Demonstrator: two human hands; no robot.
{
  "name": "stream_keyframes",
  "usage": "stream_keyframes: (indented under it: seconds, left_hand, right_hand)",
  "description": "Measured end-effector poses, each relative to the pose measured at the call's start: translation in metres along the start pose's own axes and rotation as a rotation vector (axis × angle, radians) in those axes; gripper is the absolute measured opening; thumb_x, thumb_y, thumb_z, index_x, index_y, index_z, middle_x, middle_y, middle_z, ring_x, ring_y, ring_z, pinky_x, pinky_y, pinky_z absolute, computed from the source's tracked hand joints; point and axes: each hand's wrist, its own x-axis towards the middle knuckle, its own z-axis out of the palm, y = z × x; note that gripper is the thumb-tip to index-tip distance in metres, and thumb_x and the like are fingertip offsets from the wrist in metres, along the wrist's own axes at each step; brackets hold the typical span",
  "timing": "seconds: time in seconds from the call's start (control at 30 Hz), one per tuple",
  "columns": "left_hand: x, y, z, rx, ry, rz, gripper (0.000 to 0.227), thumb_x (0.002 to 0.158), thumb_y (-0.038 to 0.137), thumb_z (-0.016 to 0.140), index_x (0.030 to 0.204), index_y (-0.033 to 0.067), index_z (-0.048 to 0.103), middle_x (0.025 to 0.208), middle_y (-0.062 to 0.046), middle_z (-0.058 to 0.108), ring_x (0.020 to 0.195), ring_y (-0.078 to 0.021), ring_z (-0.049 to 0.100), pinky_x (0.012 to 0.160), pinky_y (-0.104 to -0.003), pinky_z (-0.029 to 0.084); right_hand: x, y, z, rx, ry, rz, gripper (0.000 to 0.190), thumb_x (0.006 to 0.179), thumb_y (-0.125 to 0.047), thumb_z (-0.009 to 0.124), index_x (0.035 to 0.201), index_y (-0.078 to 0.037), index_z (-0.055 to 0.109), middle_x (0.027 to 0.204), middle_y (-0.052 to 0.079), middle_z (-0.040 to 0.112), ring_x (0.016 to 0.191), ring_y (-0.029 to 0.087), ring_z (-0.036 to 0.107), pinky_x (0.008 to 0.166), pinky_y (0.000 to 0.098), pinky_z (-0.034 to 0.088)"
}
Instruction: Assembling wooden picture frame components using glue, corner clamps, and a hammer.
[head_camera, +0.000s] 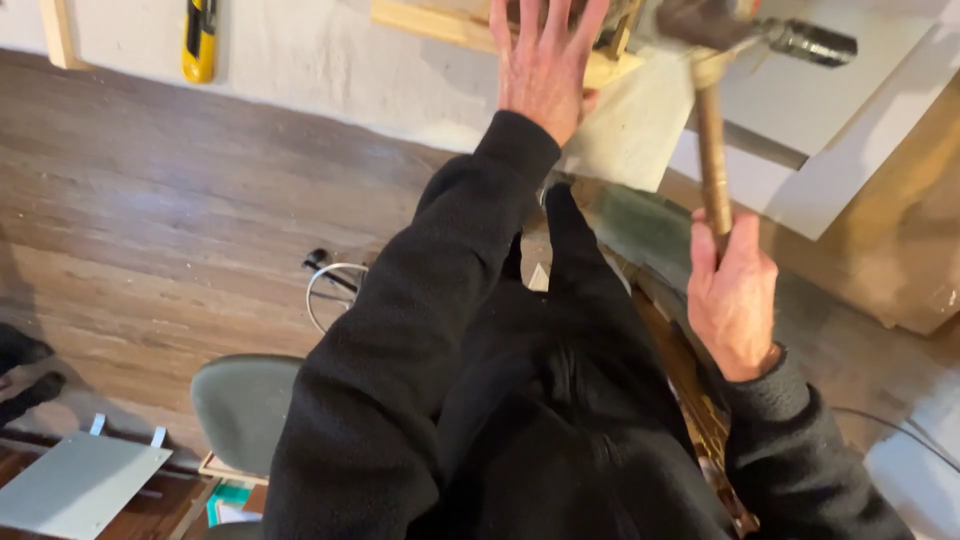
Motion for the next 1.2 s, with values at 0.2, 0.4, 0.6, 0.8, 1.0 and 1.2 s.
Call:
stream_keyframes:
  seconds: [0.2,0.4,0.6,0.8,1.0,1.2]
  left_hand:
    - [0.005,0.004,-0.001,0.021,0.001,-0.017,0.111,0.056,0.033,0.097,0.151,0.0191,0.040,0.150,-0.015,0.039,0.143,-0.0407,0.035,0.119,-0.071,0.025]
    - [0.005,0.003,0.002,0.029,0.014,-0.016,0.113,0.054,0.037,0.097,0.150,0.0179,0.041,0.147,-0.019,0.040,0.141,-0.0424,0.035,0.116,-0.073,0.024]
    - [0.003,0.008,0.001,0.069,-0.069,-0.033,0.108,0.060,0.035,0.096,0.151,0.0178,0.040,0.147,-0.017,0.043,0.143,-0.0415,0.035,0.120,-0.072,0.022]
    - [0.005,0.007,0.000,0.003,0.006,-0.015,0.109,0.060,0.033,0.096,0.152,0.0199,0.039,0.149,-0.015,0.041,0.142,-0.0411,0.034,0.119,-0.072,0.022]
    - [0.007,0.002,0.008,0.013,-0.012,-0.037,0.109,0.059,0.028,0.096,0.153,0.0191,0.040,0.150,-0.016,0.039,0.145,-0.0403,0.033,0.120,-0.072,0.020]
    - [0.005,0.005,0.007,0.024,-0.006,-0.027,0.112,0.059,0.027,0.096,0.154,0.0211,0.038,0.151,-0.015,0.040,0.146,-0.0414,0.032,0.123,-0.072,0.021]
  right_hand:
    - [0.013,0.032,0.022,0.022,0.129,-0.255,0.019,0.113,-0.018,0.057,0.121,-0.001,0.055,0.090,0.026,0.067,0.078,0.046,0.067,0.064,0.0514,0.053]
    - [0.005,0.031,0.015,0.050,0.137,-0.242,0.019,0.114,-0.020,0.056,0.117,-0.001,0.054,0.082,0.021,0.067,0.066,0.035,0.068,0.058,0.0446,0.054]
    - [0.015,0.043,0.023,-0.060,0.058,-0.160,0.022,0.114,-0.022,0.057,0.113,0.000,0.053,0.072,0.019,0.065,0.054,0.028,0.063,0.046,0.0433,0.051]
    - [0.011,0.038,0.022,0.036,0.149,-0.252,0.021,0.115,-0.021,0.055,0.117,0.000,0.053,0.080,0.021,0.067,0.065,0.033,0.068,0.055,0.0451,0.055]
    - [0.008,0.020,0.014,-0.007,0.126,-0.238,0.020,0.114,-0.019,0.058,0.121,0.000,0.054,0.083,0.027,0.066,0.071,0.045,0.066,0.059,0.0517,0.052]
    - [0.015,0.036,0.026,0.041,0.135,-0.219,0.018,0.114,-0.018,0.057,0.119,0.000,0.054,0.081,0.025,0.065,0.068,0.039,0.068,0.059,0.0491,0.053]
